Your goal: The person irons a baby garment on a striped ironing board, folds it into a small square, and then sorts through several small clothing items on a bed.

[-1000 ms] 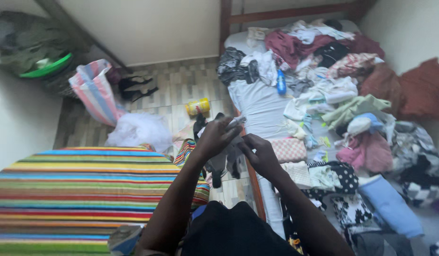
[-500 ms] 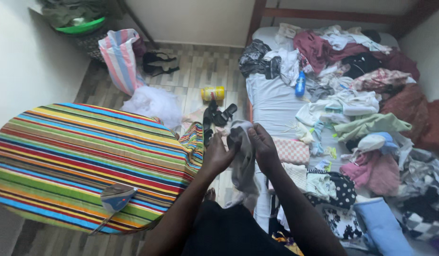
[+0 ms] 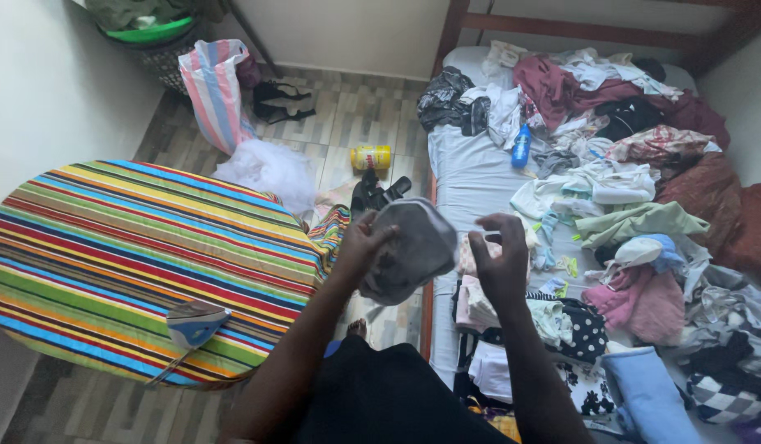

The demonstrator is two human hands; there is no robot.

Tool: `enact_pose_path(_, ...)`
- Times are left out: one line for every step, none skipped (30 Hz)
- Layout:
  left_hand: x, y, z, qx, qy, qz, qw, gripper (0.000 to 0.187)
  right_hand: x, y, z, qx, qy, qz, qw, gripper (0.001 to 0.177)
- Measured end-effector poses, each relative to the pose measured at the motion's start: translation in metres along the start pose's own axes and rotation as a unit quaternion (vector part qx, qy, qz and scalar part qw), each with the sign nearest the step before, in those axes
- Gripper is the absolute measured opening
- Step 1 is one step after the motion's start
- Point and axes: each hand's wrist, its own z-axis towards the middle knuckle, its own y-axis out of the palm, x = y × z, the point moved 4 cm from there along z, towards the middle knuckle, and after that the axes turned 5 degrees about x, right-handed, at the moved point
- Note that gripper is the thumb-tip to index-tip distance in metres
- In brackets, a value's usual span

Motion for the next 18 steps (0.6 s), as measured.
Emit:
enact_pose_path(0.009, 0.014, -0.004, 0.000, 0.002, 0.001, 1.000, 0.025, -0.003, 0.003, -0.004, 0.002, -0.001, 0.001, 1.000, 0.019)
enact_pose_path(0.016, 0.026, -0.014, 0.009, 0.036, 0.054, 0.998, 0.026, -0.002, 0.013, -0.015, -0.079, 0.054, 0.054, 0.994, 0.016)
enact_pose_path(0.022, 0.036, -0.024, 0.019, 0.069, 0.106, 0.992, 0.029, 0.001, 0.024, -0.028, -0.160, 0.108, 0.106, 0.976, 0.016)
enact_pose_path(0.026, 0.044, -0.034, 0.022, 0.069, 0.107, 0.992, 0.029, 0.004, 0.039, -0.042, -0.241, 0.165, 0.154, 0.944, 0.016)
enact_pose_path(0.033, 0.057, -0.045, -0.031, 0.143, 0.213, 0.966, 0.028, 0.006, 0.055, -0.054, -0.281, 0.199, 0.179, 0.922, 0.016)
enact_pose_path(0.038, 0.070, -0.060, -0.080, 0.211, 0.317, 0.921, 0.028, 0.007, 0.074, -0.066, -0.318, 0.240, 0.206, 0.894, 0.016)
enact_pose_path(0.037, 0.081, -0.072, -0.107, 0.202, 0.398, 0.888, 0.028, 0.009, 0.086, -0.073, -0.313, 0.259, 0.224, 0.886, 0.016)
enact_pose_path(0.036, 0.089, -0.086, -0.131, 0.189, 0.475, 0.849, 0.034, 0.011, 0.095, -0.078, -0.312, 0.279, 0.243, 0.875, 0.017)
enact_pose_path(0.037, 0.090, -0.098, -0.170, 0.171, 0.440, 0.865, 0.032, 0.012, 0.102, -0.082, -0.308, 0.289, 0.261, 0.868, 0.017)
enact_pose_path(0.038, 0.091, -0.111, -0.205, 0.153, 0.401, 0.880, 0.033, 0.013, 0.106, -0.082, -0.304, 0.294, 0.271, 0.865, 0.017)
enact_pose_path(0.038, 0.090, -0.122, -0.195, 0.149, 0.400, 0.883, 0.033, 0.013, 0.110, -0.080, -0.300, 0.296, 0.280, 0.863, 0.017)
enact_pose_path(0.033, 0.091, -0.134, -0.257, 0.104, 0.397, 0.875, 0.032, 0.010, 0.112, -0.079, -0.296, 0.298, 0.290, 0.860, 0.018)
enact_pose_path(0.026, 0.091, -0.147, -0.318, 0.060, 0.390, 0.862, 0.032, 0.004, 0.116, -0.077, -0.296, 0.297, 0.299, 0.857, 0.018)
enact_pose_path(0.024, 0.088, -0.151, -0.310, 0.059, 0.391, 0.865, 0.032, -0.001, 0.121, -0.072, -0.293, 0.291, 0.307, 0.857, 0.018)
enact_pose_path(0.020, 0.086, -0.156, -0.330, 0.055, 0.372, 0.866, 0.034, -0.007, 0.126, -0.066, -0.289, 0.282, 0.315, 0.859, 0.018)
enact_pose_path(0.016, 0.083, -0.160, -0.352, 0.051, 0.350, 0.866, 0.037, -0.013, 0.128, -0.062, -0.289, 0.277, 0.318, 0.859, 0.018)
enact_pose_path(0.012, 0.077, -0.161, -0.346, 0.050, 0.349, 0.869, 0.037, -0.020, 0.130, -0.060, -0.290, 0.273, 0.320, 0.860, 0.019)
enact_pose_path(0.009, 0.072, -0.161, -0.357, 0.015, 0.269, 0.895, 0.038, -0.025, 0.132, -0.056, -0.292, 0.269, 0.324, 0.859, 0.019)
